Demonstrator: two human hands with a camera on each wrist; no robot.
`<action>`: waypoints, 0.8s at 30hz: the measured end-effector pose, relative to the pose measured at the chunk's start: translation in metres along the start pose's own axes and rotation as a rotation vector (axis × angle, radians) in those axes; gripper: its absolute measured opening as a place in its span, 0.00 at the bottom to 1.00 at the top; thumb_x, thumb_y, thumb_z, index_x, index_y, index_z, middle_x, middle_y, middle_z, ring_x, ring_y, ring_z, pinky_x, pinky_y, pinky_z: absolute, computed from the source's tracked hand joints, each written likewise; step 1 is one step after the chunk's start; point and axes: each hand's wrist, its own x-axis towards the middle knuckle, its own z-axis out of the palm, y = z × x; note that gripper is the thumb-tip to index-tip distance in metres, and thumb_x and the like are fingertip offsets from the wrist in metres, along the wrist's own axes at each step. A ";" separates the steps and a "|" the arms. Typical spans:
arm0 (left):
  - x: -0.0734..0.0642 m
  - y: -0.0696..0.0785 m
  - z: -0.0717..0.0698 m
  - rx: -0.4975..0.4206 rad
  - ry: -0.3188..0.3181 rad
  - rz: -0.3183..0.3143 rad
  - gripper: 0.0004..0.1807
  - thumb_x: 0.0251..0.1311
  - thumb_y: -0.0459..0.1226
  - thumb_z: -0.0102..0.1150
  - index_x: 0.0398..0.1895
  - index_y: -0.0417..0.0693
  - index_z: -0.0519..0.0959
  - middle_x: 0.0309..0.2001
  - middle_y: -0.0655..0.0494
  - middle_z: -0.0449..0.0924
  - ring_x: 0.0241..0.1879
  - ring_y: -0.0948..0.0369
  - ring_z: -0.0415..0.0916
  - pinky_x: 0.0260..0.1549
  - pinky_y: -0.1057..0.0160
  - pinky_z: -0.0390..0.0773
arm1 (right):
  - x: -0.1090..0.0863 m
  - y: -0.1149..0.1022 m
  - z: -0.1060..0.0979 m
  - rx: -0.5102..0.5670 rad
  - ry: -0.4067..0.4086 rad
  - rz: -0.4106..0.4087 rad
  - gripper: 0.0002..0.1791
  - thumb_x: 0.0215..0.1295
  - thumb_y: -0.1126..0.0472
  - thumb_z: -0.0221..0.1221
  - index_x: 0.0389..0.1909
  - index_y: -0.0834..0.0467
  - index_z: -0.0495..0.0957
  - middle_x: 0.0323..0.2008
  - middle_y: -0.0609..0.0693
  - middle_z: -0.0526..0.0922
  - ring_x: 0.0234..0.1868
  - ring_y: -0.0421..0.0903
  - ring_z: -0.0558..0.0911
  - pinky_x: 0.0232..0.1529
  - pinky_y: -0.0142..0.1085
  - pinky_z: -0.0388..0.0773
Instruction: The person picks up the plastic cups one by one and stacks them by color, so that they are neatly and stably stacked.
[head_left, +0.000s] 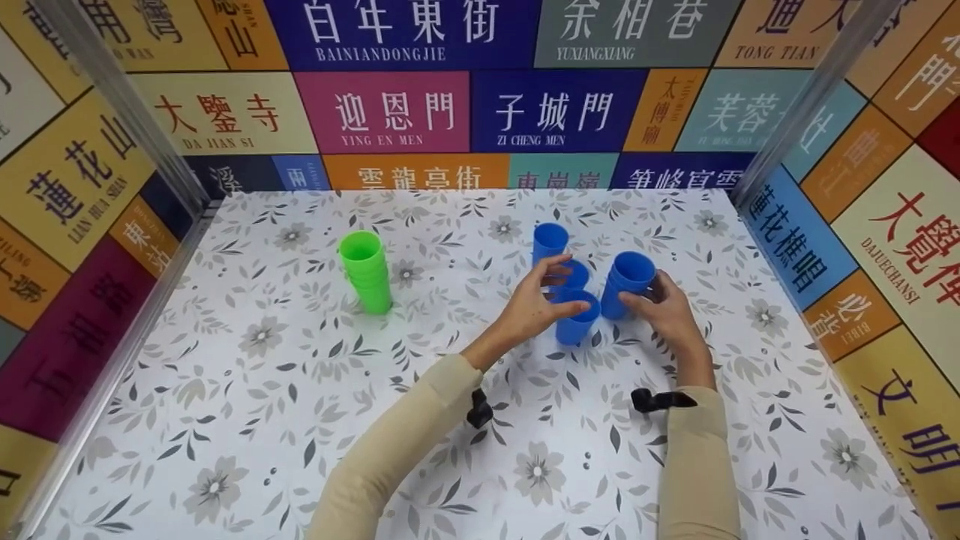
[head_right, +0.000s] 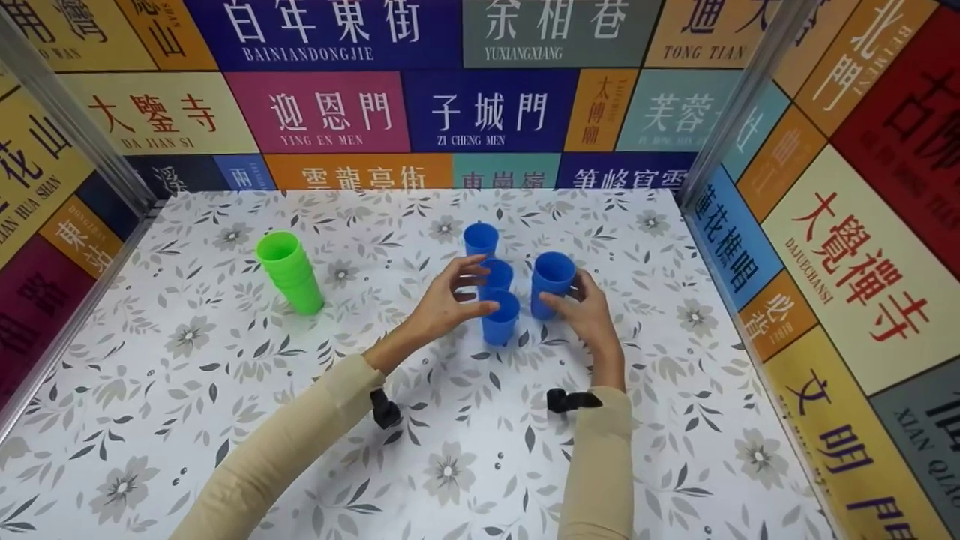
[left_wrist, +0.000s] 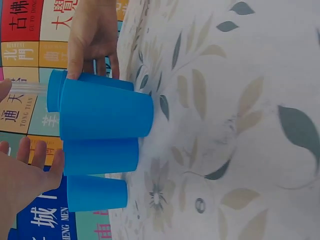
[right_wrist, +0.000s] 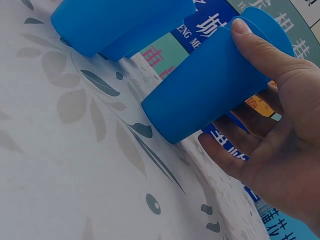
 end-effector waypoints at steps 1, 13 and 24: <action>-0.002 -0.003 0.000 -0.002 0.001 -0.008 0.41 0.58 0.42 0.72 0.74 0.55 0.63 0.67 0.48 0.71 0.66 0.52 0.71 0.67 0.49 0.73 | -0.002 -0.002 0.001 0.002 -0.003 -0.004 0.48 0.65 0.52 0.67 0.78 0.60 0.50 0.76 0.64 0.59 0.77 0.62 0.59 0.77 0.55 0.57; -0.011 -0.025 0.002 0.000 0.018 -0.065 0.41 0.55 0.40 0.74 0.71 0.47 0.65 0.64 0.47 0.73 0.64 0.49 0.73 0.63 0.46 0.76 | 0.015 0.026 -0.003 0.008 0.007 -0.012 0.51 0.63 0.49 0.68 0.80 0.56 0.49 0.77 0.60 0.59 0.78 0.59 0.58 0.77 0.54 0.57; -0.014 -0.031 0.011 -0.010 0.014 -0.142 0.40 0.54 0.41 0.75 0.70 0.55 0.66 0.64 0.50 0.72 0.64 0.52 0.73 0.63 0.50 0.76 | 0.016 0.030 -0.003 0.013 0.009 -0.054 0.49 0.63 0.49 0.68 0.79 0.56 0.52 0.76 0.60 0.61 0.77 0.59 0.60 0.77 0.54 0.58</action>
